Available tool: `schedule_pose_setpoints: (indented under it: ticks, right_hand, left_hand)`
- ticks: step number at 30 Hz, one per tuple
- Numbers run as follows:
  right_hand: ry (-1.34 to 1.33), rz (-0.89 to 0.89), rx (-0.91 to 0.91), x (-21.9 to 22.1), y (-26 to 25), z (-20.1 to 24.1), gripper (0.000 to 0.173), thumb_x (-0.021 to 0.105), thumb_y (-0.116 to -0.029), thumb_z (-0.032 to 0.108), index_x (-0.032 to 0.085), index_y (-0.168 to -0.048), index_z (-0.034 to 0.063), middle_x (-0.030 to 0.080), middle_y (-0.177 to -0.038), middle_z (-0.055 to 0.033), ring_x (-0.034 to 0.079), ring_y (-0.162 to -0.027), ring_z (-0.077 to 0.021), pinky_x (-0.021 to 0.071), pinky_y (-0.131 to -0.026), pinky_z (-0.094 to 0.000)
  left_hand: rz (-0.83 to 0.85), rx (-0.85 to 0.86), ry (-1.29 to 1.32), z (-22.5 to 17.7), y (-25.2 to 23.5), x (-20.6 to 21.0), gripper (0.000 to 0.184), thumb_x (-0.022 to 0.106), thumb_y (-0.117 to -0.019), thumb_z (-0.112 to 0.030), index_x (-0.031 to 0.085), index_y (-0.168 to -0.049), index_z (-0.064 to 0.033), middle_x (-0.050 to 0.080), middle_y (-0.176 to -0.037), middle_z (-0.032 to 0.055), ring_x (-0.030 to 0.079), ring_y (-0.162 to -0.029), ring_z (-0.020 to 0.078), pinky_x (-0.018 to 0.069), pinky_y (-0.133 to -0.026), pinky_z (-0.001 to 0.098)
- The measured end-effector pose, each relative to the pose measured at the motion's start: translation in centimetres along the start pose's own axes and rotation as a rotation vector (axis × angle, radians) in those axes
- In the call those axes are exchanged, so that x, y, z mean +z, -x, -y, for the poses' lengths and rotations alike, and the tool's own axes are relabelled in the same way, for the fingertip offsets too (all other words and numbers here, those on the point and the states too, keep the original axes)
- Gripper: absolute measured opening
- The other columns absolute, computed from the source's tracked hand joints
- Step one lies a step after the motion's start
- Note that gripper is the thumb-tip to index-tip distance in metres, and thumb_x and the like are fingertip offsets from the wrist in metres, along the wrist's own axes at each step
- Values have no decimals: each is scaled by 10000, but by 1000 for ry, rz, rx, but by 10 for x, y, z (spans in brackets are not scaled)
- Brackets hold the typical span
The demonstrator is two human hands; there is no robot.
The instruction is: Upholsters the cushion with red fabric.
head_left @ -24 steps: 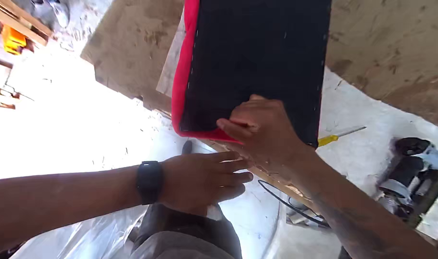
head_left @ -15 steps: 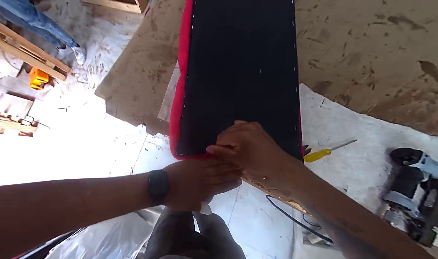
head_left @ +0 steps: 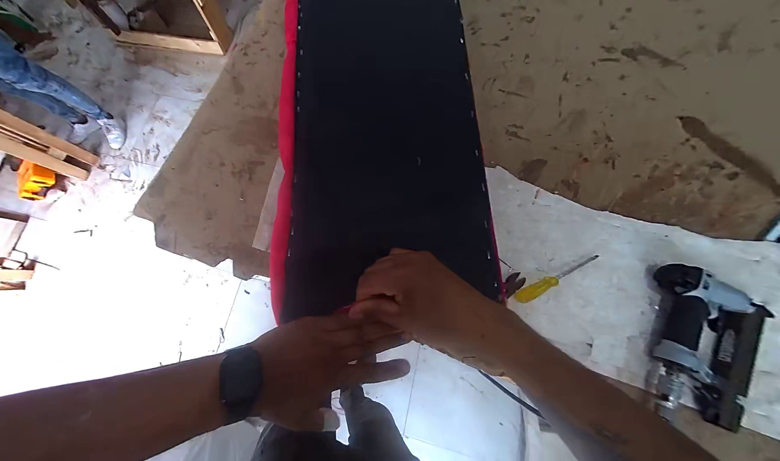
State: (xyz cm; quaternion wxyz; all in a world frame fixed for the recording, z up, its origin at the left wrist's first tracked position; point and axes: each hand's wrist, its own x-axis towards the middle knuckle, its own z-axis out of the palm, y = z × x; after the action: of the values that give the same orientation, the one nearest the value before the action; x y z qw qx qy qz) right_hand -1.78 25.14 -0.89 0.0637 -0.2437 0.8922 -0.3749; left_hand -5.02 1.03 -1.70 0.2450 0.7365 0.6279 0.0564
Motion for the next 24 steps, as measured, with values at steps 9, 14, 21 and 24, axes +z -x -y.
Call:
schedule_pose_setpoints:
  ticks: [9,14,21,24]
  right_hand:
    - [-44,-820,577,-60,195,-32,245,643,-1013,237,693,-1184,68,719,-1099,-36,707,-928,-153,622,-824,-367]
    - [199,-971,1124,-45,351,-94,546,622,-1012,386,524,-1398,12,591,-1351,-218,611,-1212,-298,517,-1021,-483]
    - [382,-772,1332,-18,353,-124,906,817,-834,451,401,-1512,16,404,-1477,-377,449,-1329,-560,399,-1044,-732]
    - [406,-741,1372,-35,353,-136,842,833,-832,294,403,-1498,11,344,-1488,-400,413,-1326,-600,389,-1019,-765]
  left_hand:
    - [-10,98,81,17,8,1,1269,785,-678,-668,32,-1656,-376,-87,-1738,23,-75,-1597,240,62,-1313,450]
    - [-29,123,3,27,5,-6,1303,790,-644,-707,46,-1659,-366,-54,-1741,6,-59,-1598,225,58,-1318,429]
    - [-72,120,-29,43,-6,-29,1291,770,-617,-764,154,-1659,-317,39,-1741,1,24,-1600,219,102,-1314,425]
    - [-60,138,-80,57,-14,-39,1354,794,-572,-743,139,-1664,-282,54,-1740,11,30,-1600,231,69,-1311,469]
